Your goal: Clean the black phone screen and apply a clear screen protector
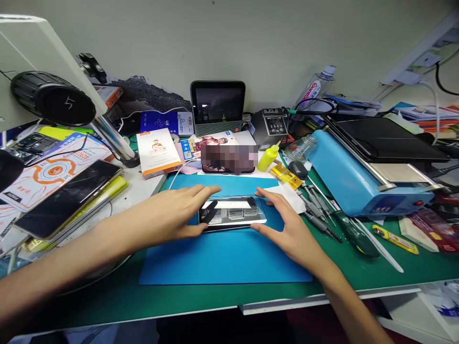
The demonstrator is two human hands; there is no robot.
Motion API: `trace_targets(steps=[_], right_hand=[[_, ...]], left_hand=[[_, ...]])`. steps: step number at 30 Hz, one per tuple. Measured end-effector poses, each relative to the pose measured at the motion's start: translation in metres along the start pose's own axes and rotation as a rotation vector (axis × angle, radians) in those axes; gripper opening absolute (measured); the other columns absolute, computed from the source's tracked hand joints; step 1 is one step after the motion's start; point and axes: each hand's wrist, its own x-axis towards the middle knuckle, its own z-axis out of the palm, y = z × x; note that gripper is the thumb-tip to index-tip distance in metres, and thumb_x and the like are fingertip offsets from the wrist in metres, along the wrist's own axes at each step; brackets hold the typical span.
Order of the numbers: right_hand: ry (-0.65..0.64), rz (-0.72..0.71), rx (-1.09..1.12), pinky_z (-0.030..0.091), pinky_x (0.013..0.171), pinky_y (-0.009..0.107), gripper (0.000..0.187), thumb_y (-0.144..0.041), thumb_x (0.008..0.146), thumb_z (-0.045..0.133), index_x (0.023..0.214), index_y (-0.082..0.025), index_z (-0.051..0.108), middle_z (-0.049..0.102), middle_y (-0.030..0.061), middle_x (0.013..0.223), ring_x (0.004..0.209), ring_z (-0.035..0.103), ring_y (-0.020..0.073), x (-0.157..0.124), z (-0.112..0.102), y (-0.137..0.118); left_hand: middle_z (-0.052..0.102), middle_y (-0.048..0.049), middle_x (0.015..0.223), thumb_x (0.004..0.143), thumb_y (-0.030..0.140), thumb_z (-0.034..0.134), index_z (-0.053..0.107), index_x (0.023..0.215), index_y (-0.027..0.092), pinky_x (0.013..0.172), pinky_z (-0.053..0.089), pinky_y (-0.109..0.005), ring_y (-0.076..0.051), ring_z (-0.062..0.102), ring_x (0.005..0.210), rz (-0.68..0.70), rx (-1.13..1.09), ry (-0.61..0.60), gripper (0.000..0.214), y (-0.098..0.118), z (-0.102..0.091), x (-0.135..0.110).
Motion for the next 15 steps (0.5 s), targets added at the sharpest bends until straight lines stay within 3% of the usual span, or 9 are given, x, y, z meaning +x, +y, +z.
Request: trace_targets(steps=[7,15], right_hand=[[-0.151,-0.076,-0.095,0.045,0.119,0.053,0.074,-0.060,0.095,0.066,0.161,-0.040,0.037,0.054,0.0061,0.152,0.139,0.055,0.0319,0.016,-0.014,-0.001],[-0.088,-0.096,-0.119,0.041,0.122,0.053,0.071,-0.061,0.095,0.066,0.158,-0.039,0.040,0.054,0.0058,0.154,0.145,0.050,0.0325,0.015,-0.003,0.005]], left_hand=[[0.065,-0.0134,0.138,0.100,0.043,0.063,0.033,0.157,0.020,0.088,0.056,-0.039,-0.032,0.070,0.118,0.006,0.011,0.001,0.068,0.001,0.001,-0.001],[0.066,-0.0106,0.133,0.100,0.043,0.067,0.033,0.158,0.022,0.081,0.055,-0.039,-0.032,0.073,0.108,-0.024,0.012,-0.066,0.071,0.003,-0.006,-0.002]])
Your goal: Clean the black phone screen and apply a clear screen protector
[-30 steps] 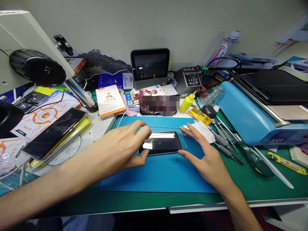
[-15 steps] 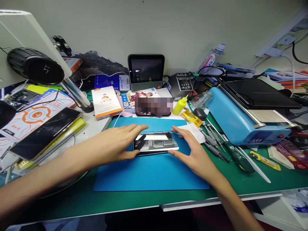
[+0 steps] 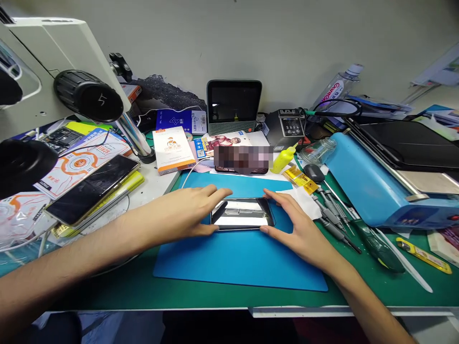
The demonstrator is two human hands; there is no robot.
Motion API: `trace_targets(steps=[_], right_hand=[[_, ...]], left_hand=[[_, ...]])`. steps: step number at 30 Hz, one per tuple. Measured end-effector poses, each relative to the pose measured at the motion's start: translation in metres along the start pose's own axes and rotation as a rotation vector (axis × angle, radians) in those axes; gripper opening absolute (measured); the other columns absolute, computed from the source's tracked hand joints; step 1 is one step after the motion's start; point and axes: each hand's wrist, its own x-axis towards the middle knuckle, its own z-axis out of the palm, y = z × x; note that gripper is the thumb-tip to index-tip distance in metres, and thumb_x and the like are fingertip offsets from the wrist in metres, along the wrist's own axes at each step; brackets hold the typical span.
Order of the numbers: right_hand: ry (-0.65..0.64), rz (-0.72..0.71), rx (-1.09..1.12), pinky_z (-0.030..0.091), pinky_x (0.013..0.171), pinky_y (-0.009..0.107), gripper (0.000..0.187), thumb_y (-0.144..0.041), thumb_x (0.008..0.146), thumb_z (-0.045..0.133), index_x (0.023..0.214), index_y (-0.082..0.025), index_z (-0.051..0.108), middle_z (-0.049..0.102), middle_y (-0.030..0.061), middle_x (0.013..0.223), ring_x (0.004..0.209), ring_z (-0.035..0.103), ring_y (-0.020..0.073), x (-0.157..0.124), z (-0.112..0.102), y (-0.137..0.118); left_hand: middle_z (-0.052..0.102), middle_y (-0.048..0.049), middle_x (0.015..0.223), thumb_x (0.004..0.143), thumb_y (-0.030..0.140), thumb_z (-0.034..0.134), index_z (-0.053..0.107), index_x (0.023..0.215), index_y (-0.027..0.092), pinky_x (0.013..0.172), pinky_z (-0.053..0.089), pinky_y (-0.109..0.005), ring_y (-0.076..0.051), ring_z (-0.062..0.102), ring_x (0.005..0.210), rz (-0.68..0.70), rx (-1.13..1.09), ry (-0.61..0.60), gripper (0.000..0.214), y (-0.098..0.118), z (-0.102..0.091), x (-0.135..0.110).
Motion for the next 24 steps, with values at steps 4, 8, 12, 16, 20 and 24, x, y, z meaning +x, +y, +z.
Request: trace_targets(steps=[4,8,12,16,20,24], right_hand=[[0.002,-0.007,-0.014,0.040,0.123,0.053,0.070,-0.060,0.096,0.065,0.158,-0.040,0.039,0.053,0.0049,0.155,0.146,0.050,0.0321,0.000,0.002,0.001],[-0.018,0.016,-0.018,0.041,0.123,0.055,0.071,-0.061,0.096,0.065,0.159,-0.041,0.037,0.051,0.0049,0.157,0.147,0.048,0.0326,0.000,0.002,0.002],[-0.024,0.021,-0.023,0.039,0.124,0.055,0.073,-0.062,0.096,0.065,0.159,-0.042,0.036,0.051,0.0045,0.158,0.147,0.047,0.0324,-0.001,0.003,0.004],[-0.011,0.009,-0.025,0.038,0.125,0.055,0.072,-0.061,0.096,0.065,0.159,-0.042,0.036,0.050,0.0035,0.159,0.149,0.046,0.0321,-0.001,0.004,0.006],[0.013,-0.007,-0.037,0.040,0.124,0.054,0.073,-0.061,0.096,0.066,0.159,-0.040,0.036,0.051,0.0050,0.158,0.147,0.049,0.0323,-0.001,0.005,0.006],[0.012,-0.009,-0.047,0.040,0.123,0.055,0.075,-0.060,0.095,0.067,0.160,-0.040,0.036,0.050,0.0056,0.159,0.147,0.049,0.0335,0.000,0.006,0.006]], left_hand=[[0.065,-0.0112,0.137,0.099,0.045,0.069,0.034,0.158,0.022,0.087,0.055,-0.039,-0.033,0.072,0.113,-0.010,-0.014,-0.012,0.073,0.001,-0.003,-0.001],[0.062,-0.0128,0.146,0.097,0.046,0.072,0.038,0.157,0.024,0.091,0.053,-0.037,-0.032,0.070,0.119,-0.017,-0.068,-0.046,0.073,-0.003,-0.011,0.000],[0.062,-0.0096,0.149,0.093,0.048,0.075,0.043,0.154,0.027,0.095,0.053,-0.035,-0.031,0.067,0.126,-0.079,-0.242,-0.145,0.072,-0.022,-0.021,0.003],[0.062,-0.0084,0.146,0.084,0.054,0.079,0.051,0.146,0.026,0.099,0.053,-0.034,-0.029,0.065,0.127,-0.079,-0.401,-0.172,0.074,-0.042,-0.016,0.007],[0.063,-0.0110,0.135,0.078,0.069,0.078,0.056,0.133,0.021,0.099,0.052,-0.037,-0.031,0.063,0.120,-0.115,-0.403,-0.157,0.076,-0.035,-0.004,0.009],[0.061,-0.0118,0.124,0.080,0.068,0.079,0.055,0.125,0.017,0.101,0.048,-0.042,-0.034,0.059,0.118,-0.106,-0.265,-0.046,0.072,-0.019,0.006,0.010]])
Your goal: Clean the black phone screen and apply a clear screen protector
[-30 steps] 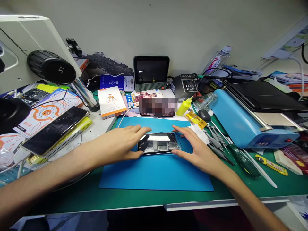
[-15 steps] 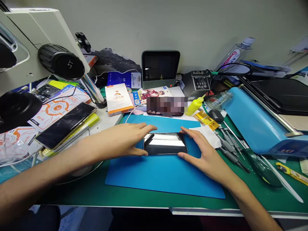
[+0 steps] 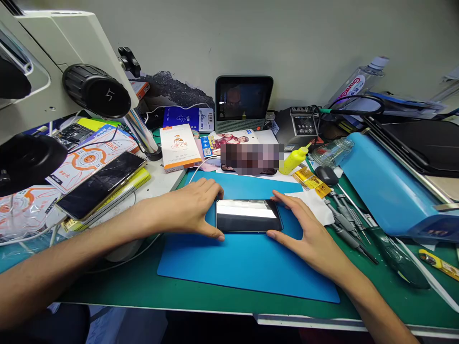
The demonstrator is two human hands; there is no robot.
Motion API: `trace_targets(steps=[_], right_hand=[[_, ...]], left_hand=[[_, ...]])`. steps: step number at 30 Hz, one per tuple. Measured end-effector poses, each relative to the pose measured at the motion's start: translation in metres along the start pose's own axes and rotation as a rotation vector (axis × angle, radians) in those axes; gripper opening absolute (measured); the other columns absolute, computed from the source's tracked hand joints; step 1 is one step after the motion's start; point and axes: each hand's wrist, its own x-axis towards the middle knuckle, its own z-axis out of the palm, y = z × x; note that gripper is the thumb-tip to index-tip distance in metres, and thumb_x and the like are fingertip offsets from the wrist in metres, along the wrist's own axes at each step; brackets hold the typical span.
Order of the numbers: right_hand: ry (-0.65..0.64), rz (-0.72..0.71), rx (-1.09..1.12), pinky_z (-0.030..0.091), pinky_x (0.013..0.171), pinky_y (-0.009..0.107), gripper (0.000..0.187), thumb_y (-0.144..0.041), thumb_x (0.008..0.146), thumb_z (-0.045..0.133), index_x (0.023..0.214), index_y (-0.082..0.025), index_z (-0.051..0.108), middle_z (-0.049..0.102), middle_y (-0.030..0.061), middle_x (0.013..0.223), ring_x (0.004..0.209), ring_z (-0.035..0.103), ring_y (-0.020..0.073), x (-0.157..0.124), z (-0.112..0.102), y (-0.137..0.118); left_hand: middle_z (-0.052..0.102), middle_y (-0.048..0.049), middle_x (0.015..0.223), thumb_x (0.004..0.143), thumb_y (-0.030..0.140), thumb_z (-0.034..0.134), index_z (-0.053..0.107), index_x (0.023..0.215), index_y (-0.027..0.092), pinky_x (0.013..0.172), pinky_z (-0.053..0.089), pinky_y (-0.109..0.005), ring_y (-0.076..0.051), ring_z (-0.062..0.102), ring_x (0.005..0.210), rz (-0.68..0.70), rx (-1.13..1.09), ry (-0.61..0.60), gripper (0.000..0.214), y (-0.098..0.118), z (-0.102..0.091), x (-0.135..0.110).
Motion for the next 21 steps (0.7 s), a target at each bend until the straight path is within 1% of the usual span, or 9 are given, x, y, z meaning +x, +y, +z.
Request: trace_targets(steps=[3,8,11,14,21], right_hand=[[-0.007,0.007,0.004,0.040,0.123,0.057,0.075,-0.059,0.095,0.067,0.161,-0.040,0.036,0.050,0.0061,0.159,0.148,0.048,0.0344,0.0005,-0.0002,-0.0002],[-0.012,0.005,0.017,0.039,0.124,0.058,0.077,-0.059,0.095,0.068,0.161,-0.040,0.035,0.050,0.0067,0.160,0.148,0.047,0.0354,0.0004,-0.0007,0.0010],[-0.012,0.005,0.015,0.040,0.124,0.058,0.077,-0.059,0.095,0.068,0.161,-0.041,0.034,0.050,0.0051,0.160,0.148,0.047,0.0350,0.0000,-0.0006,0.0020],[-0.022,0.017,0.019,0.040,0.124,0.058,0.078,-0.060,0.094,0.068,0.162,-0.041,0.034,0.050,0.0052,0.160,0.149,0.047,0.0353,-0.0002,-0.0008,0.0025],[-0.030,0.032,0.026,0.038,0.124,0.060,0.076,-0.060,0.094,0.068,0.161,-0.041,0.036,0.049,0.0055,0.161,0.149,0.046,0.0358,0.0006,-0.0017,0.0014]], left_hand=[[0.059,-0.0122,0.122,0.083,0.061,0.080,0.054,0.122,0.016,0.101,0.047,-0.044,-0.033,0.057,0.117,0.025,0.069,0.018,0.065,0.0030,0.0051,0.0004],[0.058,-0.0124,0.122,0.085,0.054,0.080,0.053,0.122,0.016,0.100,0.046,-0.043,-0.033,0.056,0.116,0.018,0.094,-0.002,0.059,0.0039,0.0033,0.0015],[0.058,-0.0113,0.122,0.085,0.053,0.081,0.053,0.120,0.017,0.098,0.046,-0.040,-0.031,0.056,0.115,-0.006,0.068,-0.013,0.058,0.0033,0.0017,0.0023],[0.058,-0.0095,0.120,0.082,0.055,0.083,0.052,0.118,0.018,0.094,0.047,-0.037,-0.030,0.056,0.114,-0.008,0.026,-0.010,0.060,0.0011,0.0019,0.0029],[0.058,-0.0101,0.121,0.084,0.051,0.083,0.052,0.114,0.018,0.096,0.047,-0.039,-0.031,0.055,0.116,-0.017,0.030,-0.014,0.054,0.0037,0.0021,0.0023]])
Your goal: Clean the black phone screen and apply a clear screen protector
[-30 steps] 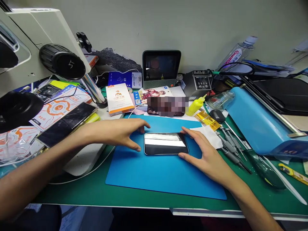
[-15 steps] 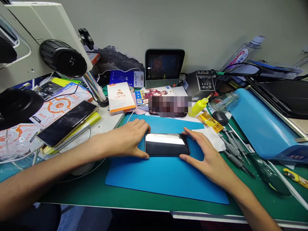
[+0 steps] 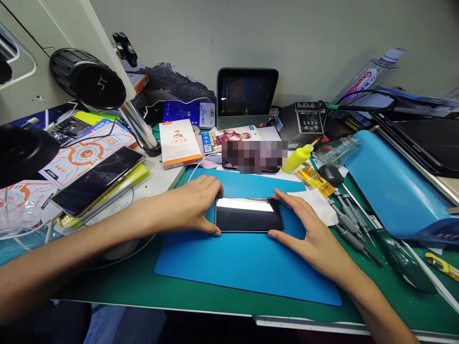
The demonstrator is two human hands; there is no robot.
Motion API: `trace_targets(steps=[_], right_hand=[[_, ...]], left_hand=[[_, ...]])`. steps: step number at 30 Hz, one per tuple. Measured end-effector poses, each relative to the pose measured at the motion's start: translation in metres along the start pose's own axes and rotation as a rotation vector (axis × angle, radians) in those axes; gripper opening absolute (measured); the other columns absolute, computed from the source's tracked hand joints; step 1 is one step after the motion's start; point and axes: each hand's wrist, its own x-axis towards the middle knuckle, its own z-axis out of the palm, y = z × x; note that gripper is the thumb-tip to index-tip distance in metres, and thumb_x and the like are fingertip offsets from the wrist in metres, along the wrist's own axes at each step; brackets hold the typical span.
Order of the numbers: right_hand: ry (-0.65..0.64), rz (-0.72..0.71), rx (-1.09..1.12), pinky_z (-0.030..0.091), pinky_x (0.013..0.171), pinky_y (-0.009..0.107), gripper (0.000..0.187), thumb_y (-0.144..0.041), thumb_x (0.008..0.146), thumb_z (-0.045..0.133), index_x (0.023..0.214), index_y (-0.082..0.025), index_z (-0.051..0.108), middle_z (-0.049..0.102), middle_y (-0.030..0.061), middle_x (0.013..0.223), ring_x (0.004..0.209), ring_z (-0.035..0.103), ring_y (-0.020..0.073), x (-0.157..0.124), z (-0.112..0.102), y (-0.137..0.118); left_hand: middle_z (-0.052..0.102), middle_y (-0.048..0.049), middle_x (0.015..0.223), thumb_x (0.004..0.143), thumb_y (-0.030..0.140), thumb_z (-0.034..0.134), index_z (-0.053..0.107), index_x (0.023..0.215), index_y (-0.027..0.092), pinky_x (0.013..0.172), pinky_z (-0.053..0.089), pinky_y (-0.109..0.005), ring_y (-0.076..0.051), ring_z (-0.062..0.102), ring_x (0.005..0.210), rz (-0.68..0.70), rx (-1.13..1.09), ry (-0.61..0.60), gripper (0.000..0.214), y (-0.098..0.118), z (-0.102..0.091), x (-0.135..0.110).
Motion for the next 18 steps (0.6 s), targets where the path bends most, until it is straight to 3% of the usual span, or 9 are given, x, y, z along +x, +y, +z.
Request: trace_targets(steps=[10,18], right_hand=[[0.002,-0.013,-0.009,0.039,0.124,0.062,0.074,-0.060,0.095,0.067,0.160,-0.039,0.039,0.050,0.0069,0.161,0.149,0.047,0.0367,0.0015,-0.0002,-0.0017],[-0.030,0.009,-0.008,0.040,0.124,0.058,0.073,-0.061,0.095,0.067,0.159,-0.041,0.038,0.050,0.0046,0.161,0.149,0.046,0.0344,0.0003,-0.0037,-0.0032]], left_hand=[[0.059,-0.0092,0.117,0.083,0.053,0.081,0.050,0.106,0.020,0.091,0.048,-0.039,-0.031,0.056,0.113,0.046,0.000,0.063,0.050,-0.0003,0.0040,-0.0013],[0.058,-0.0100,0.116,0.087,0.049,0.079,0.052,0.108,0.018,0.090,0.047,-0.039,-0.031,0.056,0.112,0.042,0.045,0.028,0.046,0.0031,0.0014,-0.0022]])
